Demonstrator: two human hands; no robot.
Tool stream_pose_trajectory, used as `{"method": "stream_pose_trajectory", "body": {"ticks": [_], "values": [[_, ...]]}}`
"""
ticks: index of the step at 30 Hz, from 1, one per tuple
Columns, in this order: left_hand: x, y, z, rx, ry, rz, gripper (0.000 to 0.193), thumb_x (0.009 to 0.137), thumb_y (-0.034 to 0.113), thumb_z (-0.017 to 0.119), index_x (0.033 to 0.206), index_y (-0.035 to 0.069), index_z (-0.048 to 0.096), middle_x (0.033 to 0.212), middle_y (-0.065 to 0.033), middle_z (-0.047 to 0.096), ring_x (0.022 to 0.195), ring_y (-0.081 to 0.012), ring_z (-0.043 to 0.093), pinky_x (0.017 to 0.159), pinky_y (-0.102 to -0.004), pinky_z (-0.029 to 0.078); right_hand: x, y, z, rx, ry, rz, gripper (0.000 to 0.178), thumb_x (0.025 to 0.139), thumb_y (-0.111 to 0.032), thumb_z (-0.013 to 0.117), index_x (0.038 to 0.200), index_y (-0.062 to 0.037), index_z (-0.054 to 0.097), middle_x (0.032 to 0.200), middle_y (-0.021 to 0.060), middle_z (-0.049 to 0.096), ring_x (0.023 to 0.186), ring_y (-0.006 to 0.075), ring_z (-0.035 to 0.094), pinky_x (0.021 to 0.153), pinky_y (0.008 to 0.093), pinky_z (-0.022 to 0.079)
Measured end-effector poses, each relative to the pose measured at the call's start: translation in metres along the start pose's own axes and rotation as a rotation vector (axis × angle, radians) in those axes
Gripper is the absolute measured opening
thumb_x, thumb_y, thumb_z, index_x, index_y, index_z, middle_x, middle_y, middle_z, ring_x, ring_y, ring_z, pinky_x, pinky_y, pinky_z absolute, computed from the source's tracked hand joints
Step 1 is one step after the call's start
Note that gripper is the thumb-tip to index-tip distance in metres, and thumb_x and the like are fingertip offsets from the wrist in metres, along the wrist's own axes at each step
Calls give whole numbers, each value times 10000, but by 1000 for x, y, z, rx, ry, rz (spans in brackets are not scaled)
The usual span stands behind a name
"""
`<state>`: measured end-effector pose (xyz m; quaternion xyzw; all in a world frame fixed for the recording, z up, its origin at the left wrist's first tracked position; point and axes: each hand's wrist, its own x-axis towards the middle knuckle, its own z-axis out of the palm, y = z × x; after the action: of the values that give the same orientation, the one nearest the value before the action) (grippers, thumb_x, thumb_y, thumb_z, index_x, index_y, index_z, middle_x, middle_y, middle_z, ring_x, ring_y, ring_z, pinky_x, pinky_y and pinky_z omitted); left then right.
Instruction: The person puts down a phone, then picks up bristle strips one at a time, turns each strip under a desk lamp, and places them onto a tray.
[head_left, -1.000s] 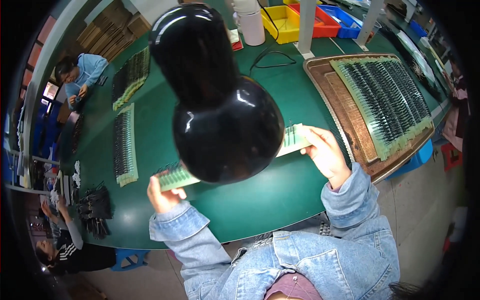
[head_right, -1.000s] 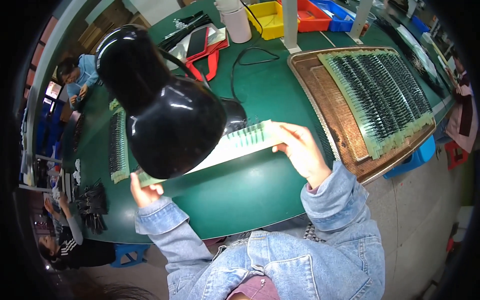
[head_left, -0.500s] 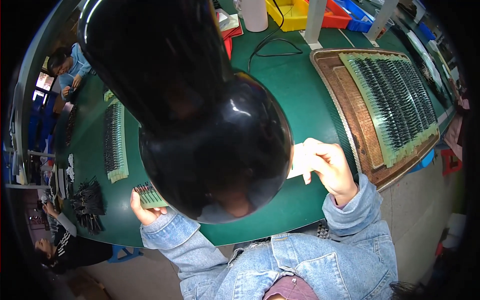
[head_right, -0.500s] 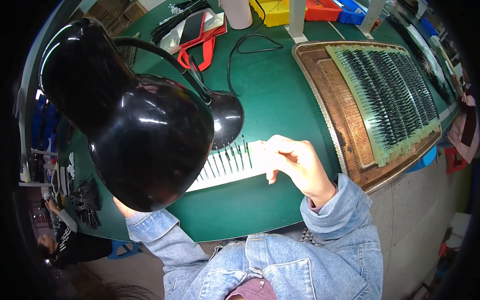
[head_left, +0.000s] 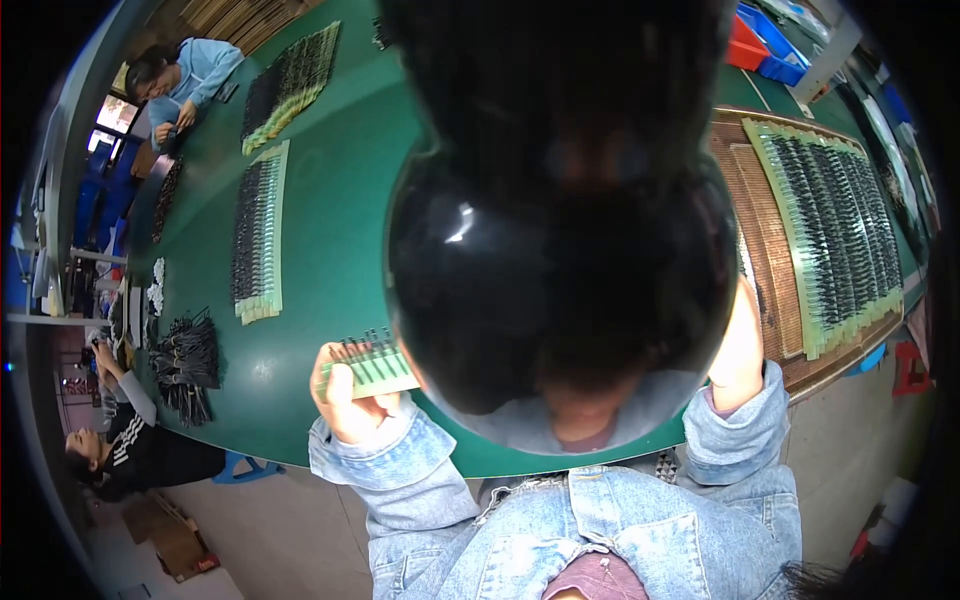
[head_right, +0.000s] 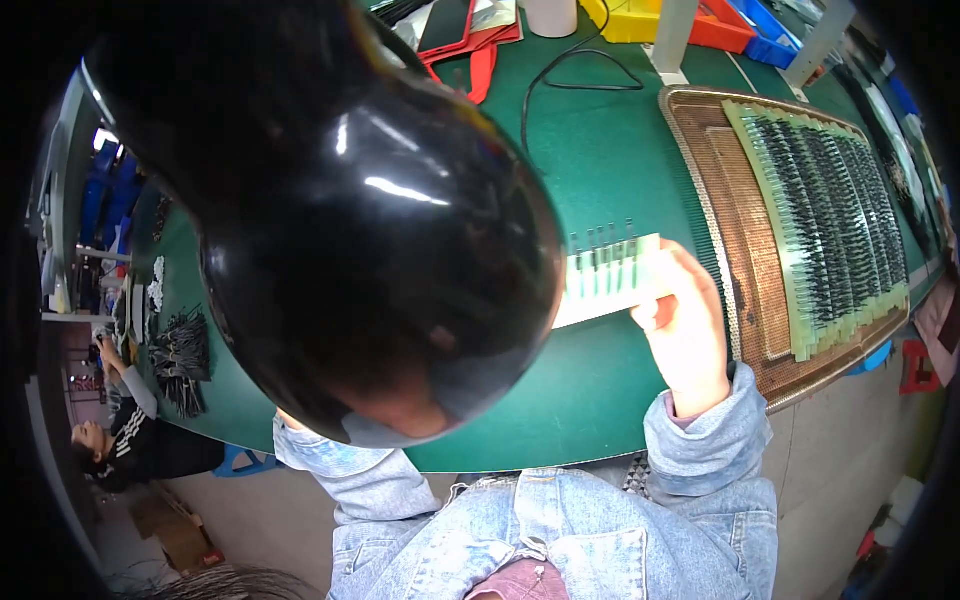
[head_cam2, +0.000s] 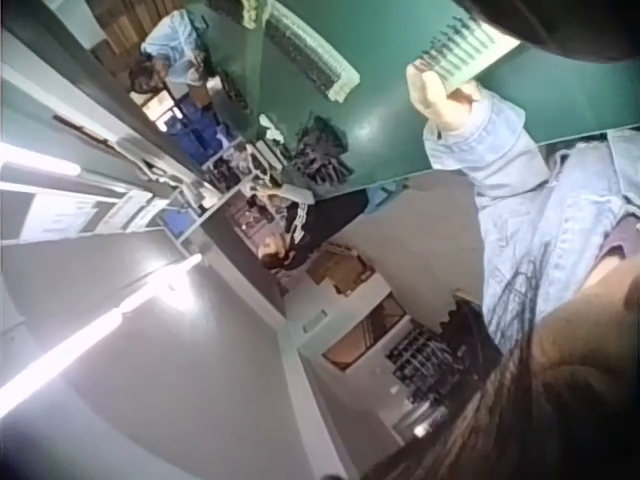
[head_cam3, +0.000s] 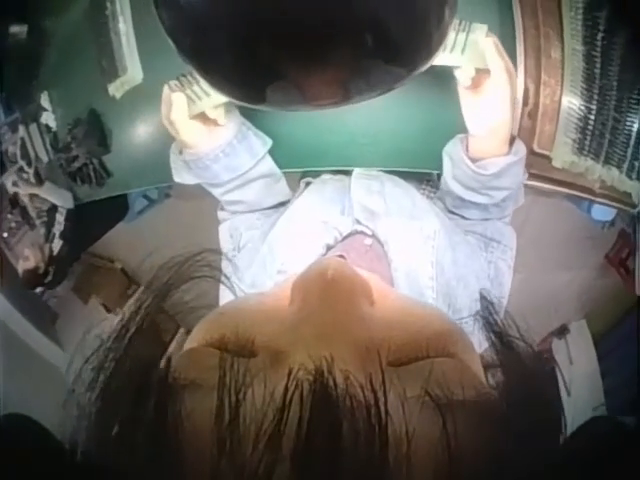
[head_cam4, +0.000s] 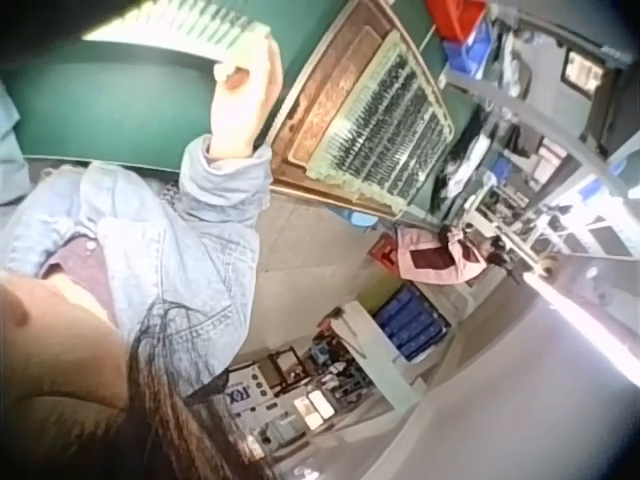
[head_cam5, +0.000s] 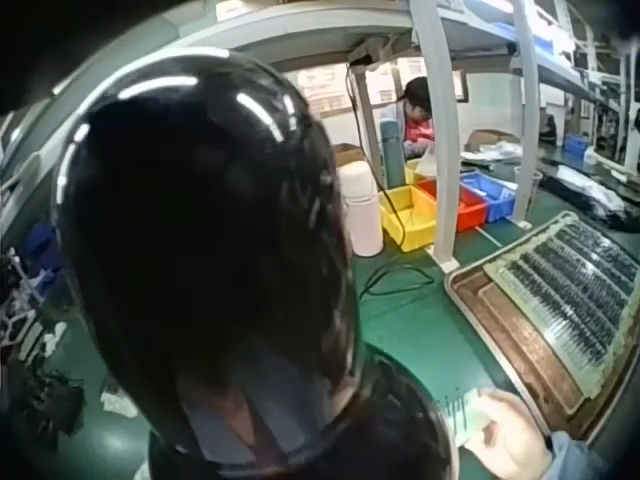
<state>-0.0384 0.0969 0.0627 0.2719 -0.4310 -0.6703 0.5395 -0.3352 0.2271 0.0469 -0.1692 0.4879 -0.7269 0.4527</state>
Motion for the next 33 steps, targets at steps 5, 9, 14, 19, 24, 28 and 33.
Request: {"method": "stream_pose_trajectory", "body": {"ticks": [5, 9, 14, 19, 24, 28, 33], "values": [[-4, -4, 44, -21, 45, 7, 245, 784, 183, 466, 719, -46, 409, 540, -141, 486, 337, -129, 411, 307, -219, 338, -3, -1, -34, -837, 158, -611, 331, 816, -45, 431, 1141, 12, 421, 884, 57, 519, 680, 87, 491, 560, 208, 418], [-13, -8, 37, 49, -12, -27, 196, 785, 124, 445, 685, -43, 416, 512, -114, 475, 337, -99, 393, 314, -207, 305, 5, 10, -47, -976, 167, -717, 411, 812, -13, 411, 1217, -4, 345, 913, 61, 516, 685, 90, 477, 589, 203, 414], [-14, 2, 48, 185, -25, -154, 136, 772, 52, 423, 674, -43, 428, 470, -80, 454, 335, -75, 378, 314, -201, 274, -8, -2, -39, -711, 102, -487, 477, 811, 13, 386, 1272, -17, 268, 876, 49, 502, 663, 75, 446, 592, 182, 390], [-13, 2, 47, 221, -69, -150, 119, 763, 32, 427, 677, -50, 440, 472, -72, 456, 335, -75, 380, 318, -199, 282, -8, -1, -50, -738, 162, -380, 483, 811, 24, 362, 1280, -7, 247, 837, 26, 481, 639, 63, 418, 581, 165, 364], [-12, -9, 43, 110, -138, -79, 110, 753, 24, 436, 681, -56, 454, 503, -78, 473, 344, -83, 391, 327, -198, 289, 4, -6, -46, -360, 203, -322, 384, 842, -31, 384, 1222, -13, 333, 828, 46, 501, 699, 95, 478, 630, 181, 420], [-11, -14, 44, -31, -48, -63, 92, 744, 16, 439, 690, -54, 464, 585, -86, 508, 410, -91, 444, 369, -204, 335, 10, -15, -29, 584, -1, -162, 297, 855, -92, 414, 1145, -27, 411, 854, 70, 523, 796, 133, 516, 708, 230, 464], [-13, -20, 30, 161, -57, 36, 82, 746, 18, 442, 732, -53, 481, 655, -84, 530, 499, -99, 497, 455, -210, 396, 8, -19, -20, 616, 32, -140, 251, 861, -140, 428, 1089, -39, 455, 913, 75, 537, 897, 151, 526, 782, 285, 469]]}}
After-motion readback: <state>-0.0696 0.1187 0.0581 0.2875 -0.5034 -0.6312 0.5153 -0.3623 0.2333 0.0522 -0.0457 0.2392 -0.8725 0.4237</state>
